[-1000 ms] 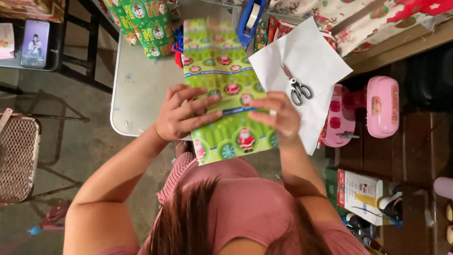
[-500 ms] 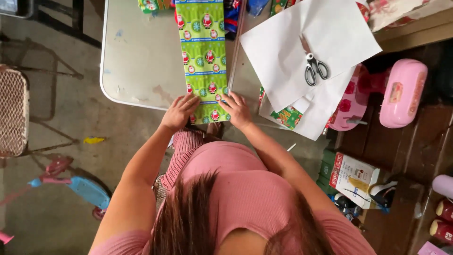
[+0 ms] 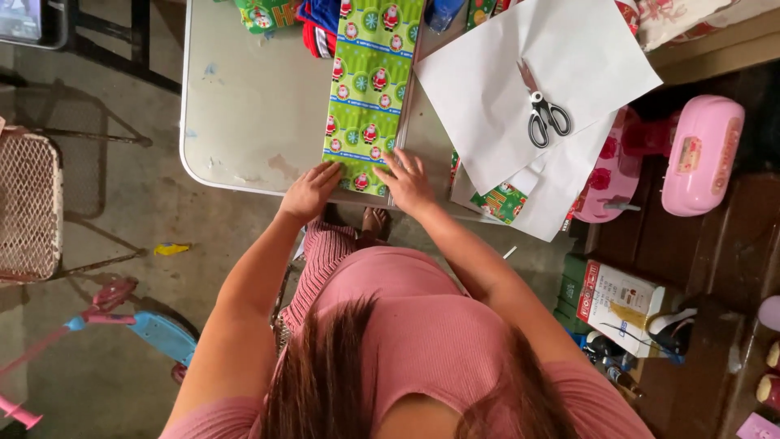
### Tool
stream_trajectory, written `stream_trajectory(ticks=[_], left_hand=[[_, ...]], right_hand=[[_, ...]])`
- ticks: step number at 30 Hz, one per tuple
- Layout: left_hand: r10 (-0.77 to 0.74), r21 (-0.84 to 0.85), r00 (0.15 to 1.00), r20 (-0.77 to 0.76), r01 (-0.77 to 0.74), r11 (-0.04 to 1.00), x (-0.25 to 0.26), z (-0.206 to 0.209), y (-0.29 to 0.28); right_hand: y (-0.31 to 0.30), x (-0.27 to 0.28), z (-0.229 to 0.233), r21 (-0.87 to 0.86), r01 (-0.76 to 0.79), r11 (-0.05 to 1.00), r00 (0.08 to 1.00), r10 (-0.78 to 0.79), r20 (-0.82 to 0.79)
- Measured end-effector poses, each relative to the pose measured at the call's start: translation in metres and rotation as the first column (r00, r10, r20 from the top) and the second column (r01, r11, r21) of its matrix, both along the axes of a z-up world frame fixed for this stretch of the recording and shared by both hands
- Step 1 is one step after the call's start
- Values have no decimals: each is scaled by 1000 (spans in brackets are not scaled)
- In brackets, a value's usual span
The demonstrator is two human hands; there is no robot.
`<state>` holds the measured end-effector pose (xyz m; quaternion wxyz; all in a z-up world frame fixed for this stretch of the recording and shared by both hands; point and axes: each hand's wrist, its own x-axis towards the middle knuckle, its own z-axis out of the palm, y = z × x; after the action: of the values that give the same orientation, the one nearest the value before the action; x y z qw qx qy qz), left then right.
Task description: The person wraps items in decorative festive paper. They cut the wrapping paper to size using scissors and secure the folded edges around the objects using tape from a dispenser.
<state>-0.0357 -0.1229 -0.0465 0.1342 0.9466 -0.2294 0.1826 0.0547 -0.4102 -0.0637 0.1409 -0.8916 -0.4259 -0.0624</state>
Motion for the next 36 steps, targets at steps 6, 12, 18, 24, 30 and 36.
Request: stream_trajectory(ticks=[6,12,18,24,30,36], left_hand=[[-78,-25,991,110,81,996,28,-14,-3],[207,-265,754,-623,-452,852,44,-34,16],[248,-223,725,-643,-487,845,54,-43,9],[322,-27,858,-400,-362,932,57,-54,5],[307,123,941,-138,-292,949,60,-57,6],[225,155,973,58,-231,960,64,-51,4]], right_hand=[[0,-5,-30,276,-4,961,988,46,-145],[2,16,-54,401,350,847,902,-190,-387],[17,21,-68,135,639,757,712,-516,-477],[17,10,-53,241,656,715,742,-554,-378],[28,-4,-24,302,608,734,792,-536,-292],[37,-10,-24,171,692,701,721,-664,-198]])
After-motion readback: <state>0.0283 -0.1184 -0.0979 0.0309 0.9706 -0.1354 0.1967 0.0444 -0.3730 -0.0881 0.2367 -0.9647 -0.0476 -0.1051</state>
